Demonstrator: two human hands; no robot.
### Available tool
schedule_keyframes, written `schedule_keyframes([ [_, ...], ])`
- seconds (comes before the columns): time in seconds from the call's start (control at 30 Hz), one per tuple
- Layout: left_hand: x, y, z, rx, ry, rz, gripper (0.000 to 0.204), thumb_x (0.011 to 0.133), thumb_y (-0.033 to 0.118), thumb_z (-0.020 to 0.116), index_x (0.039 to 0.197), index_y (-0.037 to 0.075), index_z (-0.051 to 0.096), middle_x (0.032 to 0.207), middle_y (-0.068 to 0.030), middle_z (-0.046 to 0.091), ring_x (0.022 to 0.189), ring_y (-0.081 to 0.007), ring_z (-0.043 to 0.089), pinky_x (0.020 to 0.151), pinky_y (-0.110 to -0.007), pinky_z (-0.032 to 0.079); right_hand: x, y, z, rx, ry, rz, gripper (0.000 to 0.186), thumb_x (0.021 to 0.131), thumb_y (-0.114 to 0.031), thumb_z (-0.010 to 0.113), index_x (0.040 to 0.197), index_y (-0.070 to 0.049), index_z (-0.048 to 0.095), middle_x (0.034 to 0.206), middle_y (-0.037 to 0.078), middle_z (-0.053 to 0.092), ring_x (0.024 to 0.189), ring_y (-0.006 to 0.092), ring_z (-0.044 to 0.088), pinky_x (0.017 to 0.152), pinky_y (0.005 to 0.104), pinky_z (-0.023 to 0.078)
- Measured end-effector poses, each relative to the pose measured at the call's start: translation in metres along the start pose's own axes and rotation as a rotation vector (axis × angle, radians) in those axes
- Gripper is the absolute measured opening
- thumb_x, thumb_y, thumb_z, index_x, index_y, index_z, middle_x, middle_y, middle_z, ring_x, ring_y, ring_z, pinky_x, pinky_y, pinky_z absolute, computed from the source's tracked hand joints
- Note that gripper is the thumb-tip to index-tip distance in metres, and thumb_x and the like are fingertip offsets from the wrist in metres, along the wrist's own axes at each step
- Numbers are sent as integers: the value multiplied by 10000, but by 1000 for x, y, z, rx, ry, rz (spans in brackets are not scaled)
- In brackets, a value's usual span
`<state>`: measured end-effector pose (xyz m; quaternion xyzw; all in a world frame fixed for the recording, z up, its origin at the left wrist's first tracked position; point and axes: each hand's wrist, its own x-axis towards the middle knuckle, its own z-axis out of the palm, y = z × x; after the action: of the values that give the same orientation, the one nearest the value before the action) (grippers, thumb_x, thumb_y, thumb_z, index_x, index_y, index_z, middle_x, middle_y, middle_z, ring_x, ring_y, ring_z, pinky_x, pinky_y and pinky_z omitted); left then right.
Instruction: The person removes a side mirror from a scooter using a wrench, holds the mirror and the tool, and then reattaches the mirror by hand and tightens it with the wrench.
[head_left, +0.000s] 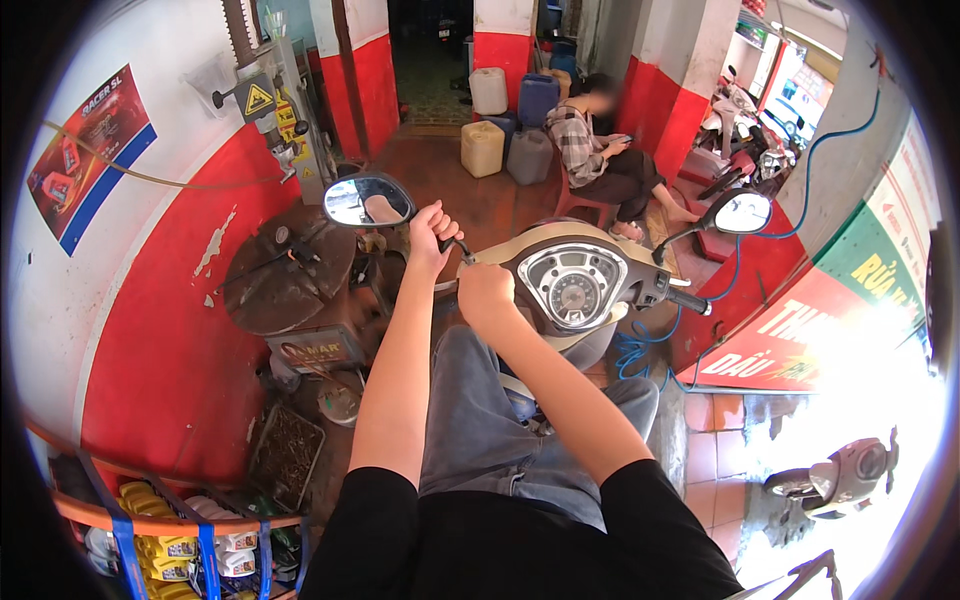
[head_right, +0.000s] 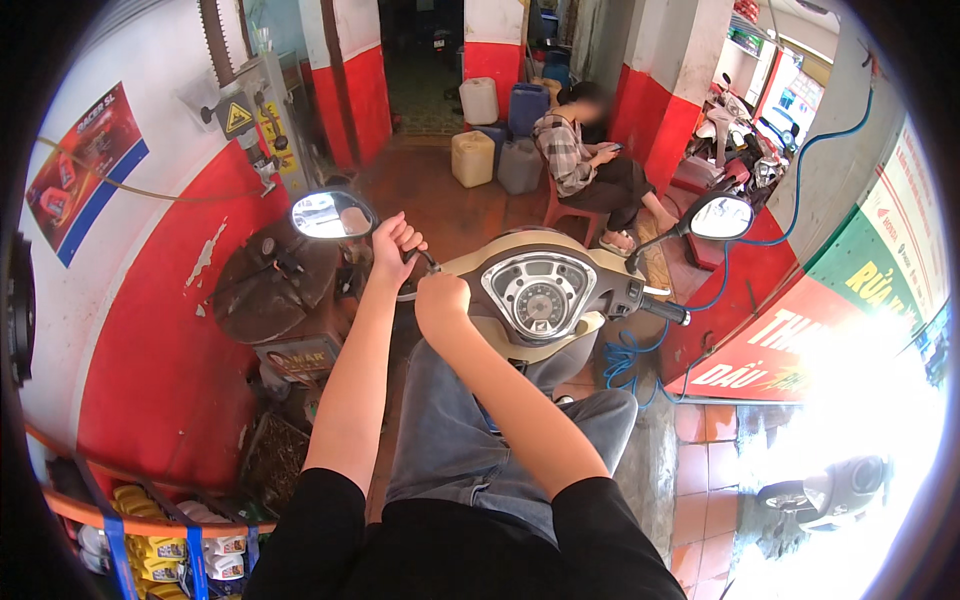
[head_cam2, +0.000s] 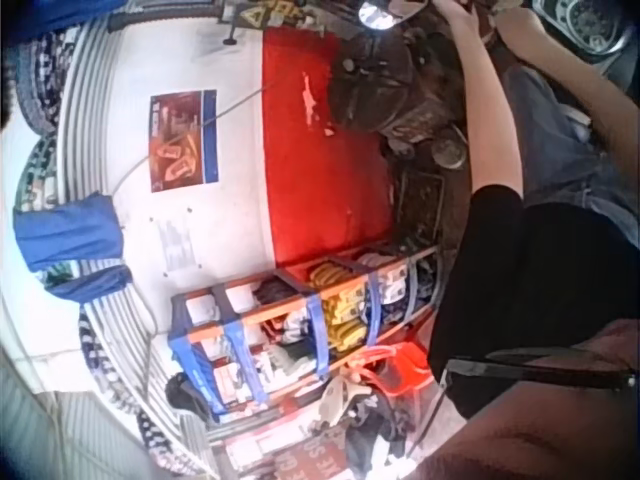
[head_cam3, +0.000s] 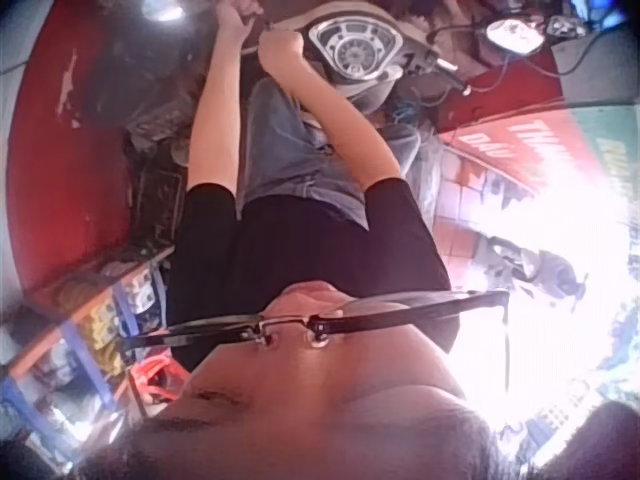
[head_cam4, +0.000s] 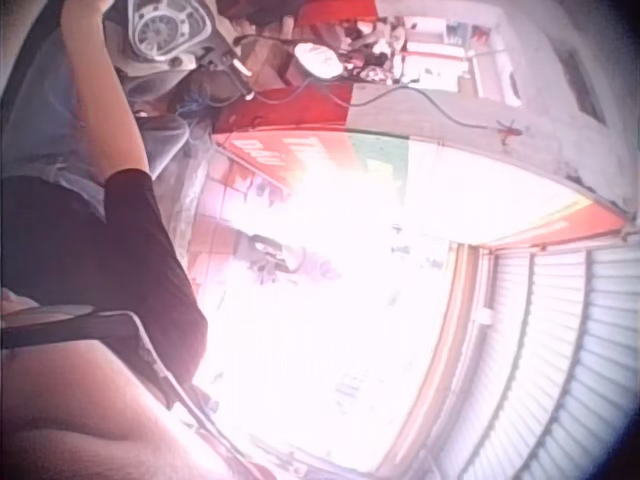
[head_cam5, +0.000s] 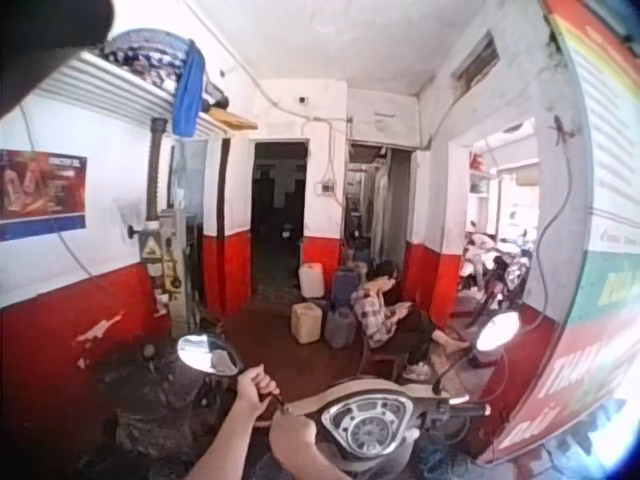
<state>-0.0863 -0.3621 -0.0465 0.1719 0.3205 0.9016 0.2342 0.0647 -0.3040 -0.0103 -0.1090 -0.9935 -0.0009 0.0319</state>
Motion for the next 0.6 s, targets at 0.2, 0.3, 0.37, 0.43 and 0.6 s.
schedule_keyframes([
  [0.2,-4,-2,18,-23,531,224,263,839,259,656,697,147,465,594,12,431,567,-159,497,596,-339,447,7,-13,12,-96,9,-19,145,846,-155,641,941,-113,743,977,75,719,900,212,710,691,297,564],
  [0.3,-3,-2,48,-32,635,223,315,754,298,753,748,125,489,630,9,461,552,-139,505,533,-310,433,24,-12,27,-71,3,79,135,834,-145,650,928,-105,740,967,87,719,908,207,707,700,298,561],
  [0.37,-4,13,50,-22,730,188,398,693,317,814,750,132,466,618,23,397,492,-117,426,478,-297,389,16,-22,14,-38,-28,48,147,834,-120,642,943,-92,738,976,88,716,909,194,706,710,301,564],
  [0.43,2,25,46,-32,730,132,410,694,317,813,734,140,445,614,28,365,487,-116,401,475,-300,381,13,-15,18,-75,31,1,153,842,-123,645,957,-105,745,985,64,717,926,190,701,706,296,570],
  [0.6,6,17,33,24,594,151,436,695,253,763,644,180,336,552,53,226,442,-109,248,488,-324,331,10,-11,30,-203,119,-83,148,832,-117,657,938,-130,759,981,50,718,910,187,700,668,293,582],
])
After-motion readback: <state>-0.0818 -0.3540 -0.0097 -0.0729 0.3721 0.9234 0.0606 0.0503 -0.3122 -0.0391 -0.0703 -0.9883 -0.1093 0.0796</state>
